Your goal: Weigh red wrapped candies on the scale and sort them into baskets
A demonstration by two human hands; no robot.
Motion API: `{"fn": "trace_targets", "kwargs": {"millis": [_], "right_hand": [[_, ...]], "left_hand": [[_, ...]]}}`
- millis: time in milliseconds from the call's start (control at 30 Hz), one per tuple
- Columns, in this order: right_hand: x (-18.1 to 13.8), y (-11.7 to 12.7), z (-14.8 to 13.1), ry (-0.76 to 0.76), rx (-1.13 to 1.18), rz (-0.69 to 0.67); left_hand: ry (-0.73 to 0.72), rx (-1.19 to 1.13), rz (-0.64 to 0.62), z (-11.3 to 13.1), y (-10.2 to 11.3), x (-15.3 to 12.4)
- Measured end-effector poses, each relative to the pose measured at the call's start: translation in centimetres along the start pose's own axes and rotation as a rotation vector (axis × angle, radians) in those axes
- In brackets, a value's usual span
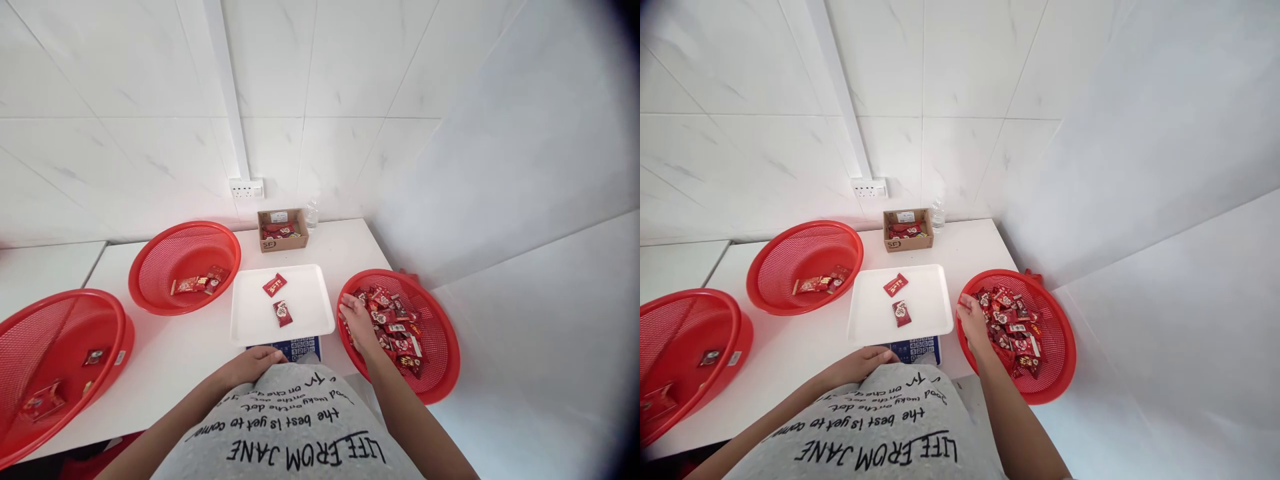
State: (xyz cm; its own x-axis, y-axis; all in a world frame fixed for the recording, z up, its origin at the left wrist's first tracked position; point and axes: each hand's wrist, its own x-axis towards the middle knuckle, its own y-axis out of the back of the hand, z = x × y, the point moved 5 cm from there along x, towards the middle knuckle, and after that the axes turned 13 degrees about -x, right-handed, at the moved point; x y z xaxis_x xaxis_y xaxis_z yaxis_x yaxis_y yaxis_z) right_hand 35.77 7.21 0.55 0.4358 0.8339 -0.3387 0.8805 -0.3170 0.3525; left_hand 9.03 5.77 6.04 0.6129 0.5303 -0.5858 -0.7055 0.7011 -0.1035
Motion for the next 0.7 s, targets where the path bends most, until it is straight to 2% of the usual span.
{"fn": "trace_targets", "kwargs": {"millis": [133,233,333,467,633,700], "right_hand": [[-0.4,2.1,4.4,-0.036,-0.241,-0.072],[-0.6,2.4,7.2,-0.054,-0.418,-0.136],[-0.3,2.2,8.9,-0.091,-0.483,-0.129],[0.2,2.0,9.5,-0.088,-0.56,-0.122],[0.4,2.0,9.1,-0.065,-0.654,-0.152],[0.4,2.0,9.0,-0.062,-0.688,-0.154]], "left_hand": [[0.027,0.027,0.067,-0.1,1.5,-2.9],[0.06,0.016,0.074,-1.8,2.0,-4.6],[0.086,0.086,0.14,-4.1,2.3,-4.8],[0.066,0.206,0.274,-5.4,2.8,-3.4],[0.002,0.263,0.481,-3.8,4.4,-3.0],[0.01,0.294,0.516,-3.3,5.0,-3.2]]}}
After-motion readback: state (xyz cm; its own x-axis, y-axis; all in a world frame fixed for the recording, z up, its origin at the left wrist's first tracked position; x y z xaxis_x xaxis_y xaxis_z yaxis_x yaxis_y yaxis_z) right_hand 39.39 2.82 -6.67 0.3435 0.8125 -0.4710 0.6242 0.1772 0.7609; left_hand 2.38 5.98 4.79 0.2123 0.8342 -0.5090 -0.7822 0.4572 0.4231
